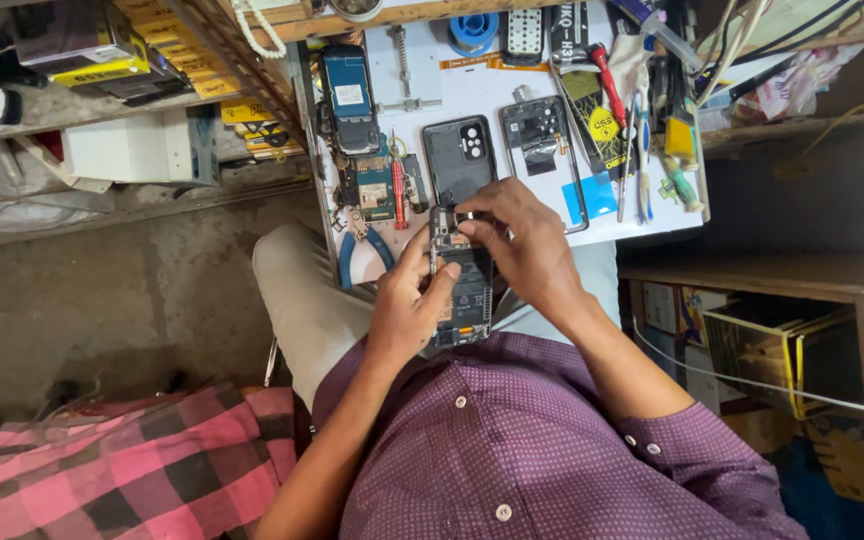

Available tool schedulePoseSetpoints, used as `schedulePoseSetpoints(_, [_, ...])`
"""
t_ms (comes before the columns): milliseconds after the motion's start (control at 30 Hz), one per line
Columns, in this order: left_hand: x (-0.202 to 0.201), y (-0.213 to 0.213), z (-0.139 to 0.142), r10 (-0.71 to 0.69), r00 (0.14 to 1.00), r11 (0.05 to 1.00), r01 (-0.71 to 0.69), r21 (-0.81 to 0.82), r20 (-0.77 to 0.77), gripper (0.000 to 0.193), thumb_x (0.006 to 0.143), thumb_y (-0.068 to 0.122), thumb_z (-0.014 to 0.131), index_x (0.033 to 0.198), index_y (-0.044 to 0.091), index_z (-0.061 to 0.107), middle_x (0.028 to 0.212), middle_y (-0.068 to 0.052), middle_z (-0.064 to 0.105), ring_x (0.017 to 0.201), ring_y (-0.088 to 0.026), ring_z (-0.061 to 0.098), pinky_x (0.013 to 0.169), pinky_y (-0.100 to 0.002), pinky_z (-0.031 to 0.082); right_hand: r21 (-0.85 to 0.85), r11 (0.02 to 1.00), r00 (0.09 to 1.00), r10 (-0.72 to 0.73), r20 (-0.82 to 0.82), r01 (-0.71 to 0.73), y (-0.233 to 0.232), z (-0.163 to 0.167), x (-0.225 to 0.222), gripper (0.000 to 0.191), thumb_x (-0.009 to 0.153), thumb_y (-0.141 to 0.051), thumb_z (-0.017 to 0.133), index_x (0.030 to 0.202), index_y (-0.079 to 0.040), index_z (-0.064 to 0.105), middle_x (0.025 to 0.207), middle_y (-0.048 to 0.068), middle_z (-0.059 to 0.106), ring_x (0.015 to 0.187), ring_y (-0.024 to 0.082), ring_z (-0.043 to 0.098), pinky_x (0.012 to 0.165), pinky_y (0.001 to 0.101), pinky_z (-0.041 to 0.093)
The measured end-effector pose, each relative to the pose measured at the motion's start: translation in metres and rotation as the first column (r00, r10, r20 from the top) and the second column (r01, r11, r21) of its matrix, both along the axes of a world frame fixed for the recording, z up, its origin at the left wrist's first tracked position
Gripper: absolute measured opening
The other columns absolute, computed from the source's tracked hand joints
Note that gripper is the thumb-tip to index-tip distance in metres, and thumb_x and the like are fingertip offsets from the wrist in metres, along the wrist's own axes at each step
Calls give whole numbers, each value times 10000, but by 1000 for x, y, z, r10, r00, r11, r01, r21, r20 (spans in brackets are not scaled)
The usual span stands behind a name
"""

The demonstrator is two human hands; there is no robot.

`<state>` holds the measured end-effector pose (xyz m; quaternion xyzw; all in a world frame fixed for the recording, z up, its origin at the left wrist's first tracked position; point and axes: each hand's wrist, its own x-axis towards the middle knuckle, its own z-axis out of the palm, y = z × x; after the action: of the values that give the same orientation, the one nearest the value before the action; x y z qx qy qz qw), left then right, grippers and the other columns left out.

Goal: The person sits at a repair bench and works on a disassembled smartphone, prying and lifting internal components by hand and with a small pry tool, then aligning the mid-frame and pressing the display assembly back onto the phone body. Other phone housings, boards, and hand tools lie on the bench around them.

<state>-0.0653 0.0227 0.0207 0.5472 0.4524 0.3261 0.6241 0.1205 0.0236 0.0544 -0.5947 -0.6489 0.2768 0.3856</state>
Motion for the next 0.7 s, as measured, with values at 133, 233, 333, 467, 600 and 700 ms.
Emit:
schedulePoseSetpoints(133, [2, -3, 3, -24, 1000, 999, 24, 28, -10, 576, 987, 86, 649, 1526, 64, 447, 772, 9, 658, 610, -29, 570, 538, -233, 488, 24, 999, 999, -35, 36, 34, 0, 6, -10, 208, 923, -22, 748, 1127, -32, 711, 1058, 114, 630, 878, 254, 674, 730, 325, 546])
schedulePoseSetpoints(233, [1, -4, 1, -35, 999, 998, 36, 55, -8, 572, 993, 85, 650, 1525, 56, 443, 786, 12, 663, 630, -27, 579, 555, -232, 496, 20, 999, 998, -38, 53, 37, 0, 7, -11, 218, 907, -30, 761, 1121, -35, 720, 1043, 113, 626, 857, 255, 661, 721, 341, 532])
schedulePoseSetpoints(333, [2, -6, -2, -37, 999, 996, 36, 80, 8, 580, 995, 80, 655, 1532, 37, 441, 797, 8, 658, 645, -28, 559, 567, -228, 481, -5, 999, 998, -35, 61, 35, 0, 8, -9, 216, 891, -49, 775, 1103, -41, 731, 1027, 110, 623, 842, 252, 654, 717, 346, 527])
schedulePoseSetpoints(467, [3, -9, -6, -46, 998, 999, 45, 13, 47, 600, 984, 80, 649, 1538, 24, 425, 797, 9, 655, 636, -26, 554, 556, -220, 474, -92, 995, 998, -36, 59, 42, 1, 11, -5, 210, 863, -83, 795, 1066, -49, 752, 1006, 103, 625, 807, 237, 650, 708, 343, 524])
schedulePoseSetpoints(600, [4, -9, -8, -63, 995, 997, 59, 48, 83, 596, 995, 81, 647, 1541, 20, 413, 862, 5, 691, 705, -21, 578, 610, -212, 490, -180, 982, 997, -55, 48, 63, 0, 12, -3, 222, 848, -106, 810, 1059, -52, 766, 966, 97, 628, 771, 221, 644, 690, 344, 518])
schedulePoseSetpoints(700, [4, -9, -9, -66, 996, 995, 61, 80, 54, 578, 1001, 89, 650, 1531, 18, 431, 916, -12, 729, 780, -27, 627, 691, -212, 536, 96, 990, 994, -108, -7, 108, -4, 11, 2, 201, 933, -89, 770, 1129, -56, 745, 1080, 91, 654, 988, 228, 675, 804, 332, 556])
